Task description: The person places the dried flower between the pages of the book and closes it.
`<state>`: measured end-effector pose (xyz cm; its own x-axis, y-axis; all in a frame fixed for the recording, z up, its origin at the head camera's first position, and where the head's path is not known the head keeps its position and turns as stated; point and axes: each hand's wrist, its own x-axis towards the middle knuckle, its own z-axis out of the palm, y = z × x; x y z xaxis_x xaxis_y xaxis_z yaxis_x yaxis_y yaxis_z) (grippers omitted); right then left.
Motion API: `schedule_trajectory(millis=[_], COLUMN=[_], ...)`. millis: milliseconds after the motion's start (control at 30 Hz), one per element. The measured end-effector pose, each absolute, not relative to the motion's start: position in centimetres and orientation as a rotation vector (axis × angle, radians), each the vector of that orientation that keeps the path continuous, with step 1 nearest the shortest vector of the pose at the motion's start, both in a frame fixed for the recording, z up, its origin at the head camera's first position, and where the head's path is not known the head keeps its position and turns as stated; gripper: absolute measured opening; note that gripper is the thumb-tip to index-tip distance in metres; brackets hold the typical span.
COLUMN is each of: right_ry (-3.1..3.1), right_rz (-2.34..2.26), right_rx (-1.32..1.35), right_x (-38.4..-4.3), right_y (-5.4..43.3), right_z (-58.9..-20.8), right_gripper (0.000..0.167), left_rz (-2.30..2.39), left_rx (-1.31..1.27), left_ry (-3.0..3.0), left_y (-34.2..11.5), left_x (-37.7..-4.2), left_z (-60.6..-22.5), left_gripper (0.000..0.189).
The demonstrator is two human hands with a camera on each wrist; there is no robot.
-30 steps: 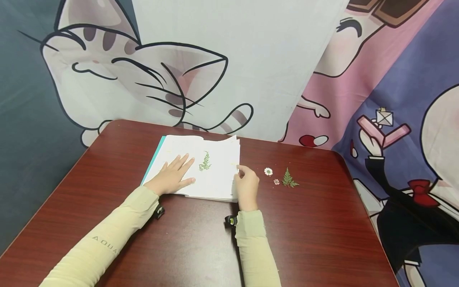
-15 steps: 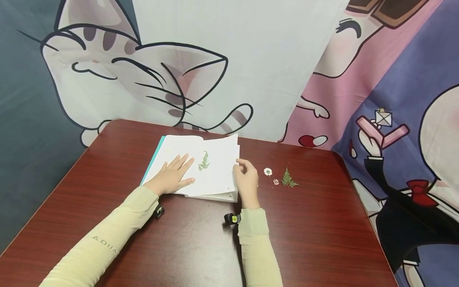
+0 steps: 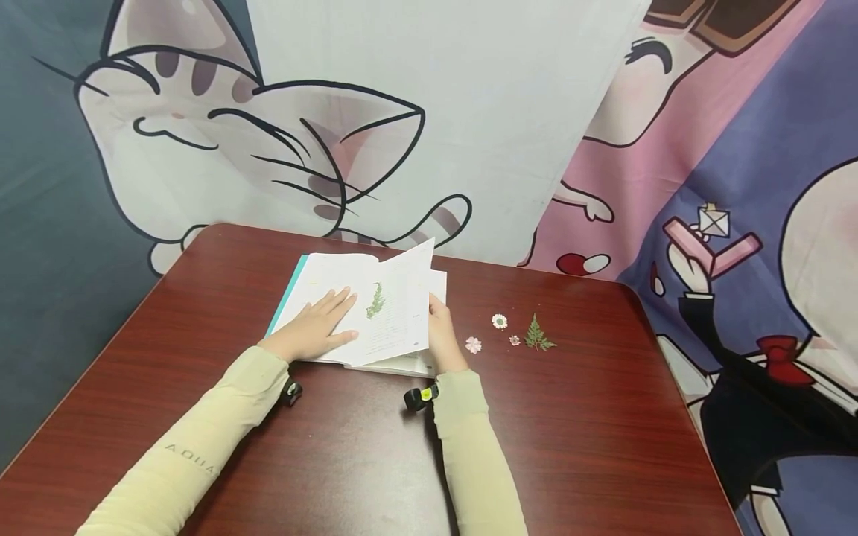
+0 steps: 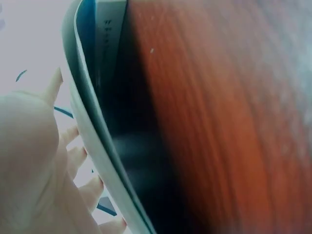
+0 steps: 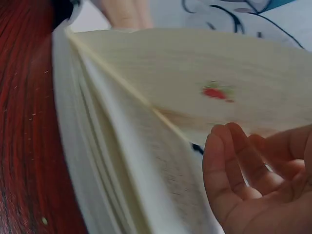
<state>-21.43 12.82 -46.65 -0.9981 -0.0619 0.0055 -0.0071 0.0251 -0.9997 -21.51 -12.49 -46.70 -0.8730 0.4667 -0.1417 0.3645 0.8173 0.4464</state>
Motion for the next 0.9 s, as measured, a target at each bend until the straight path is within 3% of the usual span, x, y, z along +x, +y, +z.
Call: schedule_trajectory(millis=[200,333,667,900], right_ry=[2.336,2.375,2.557,2.689], right_rz=[-1.934,-1.867,-1.498,-1.357], right_rx=[-0.384,-0.437,-0.265,-0.307], right_x=[-21.8,-22.4,-23.6,-23.7], right_y=[11.7,10.7,7.7,6.8], right_z=[-47.0,-47.3,-47.7,-48.0], right_gripper=[0.045,0.049,0.046,0.048], left_rz=[0.629,0.672,1.059,1.477], left_rx=[0.702,0.689,0.521,0.272], left_ry=[2.781,2.826,2.893,2.850], left_y=[-13.3,-13.9,-16.2,-17.8], left_x=[-21.7,-21.9,-22.1,-21.9], left_z=[-46.7,-46.9,-47.5,-46.1], left_gripper=[0.075,0.072,0.043,0.042])
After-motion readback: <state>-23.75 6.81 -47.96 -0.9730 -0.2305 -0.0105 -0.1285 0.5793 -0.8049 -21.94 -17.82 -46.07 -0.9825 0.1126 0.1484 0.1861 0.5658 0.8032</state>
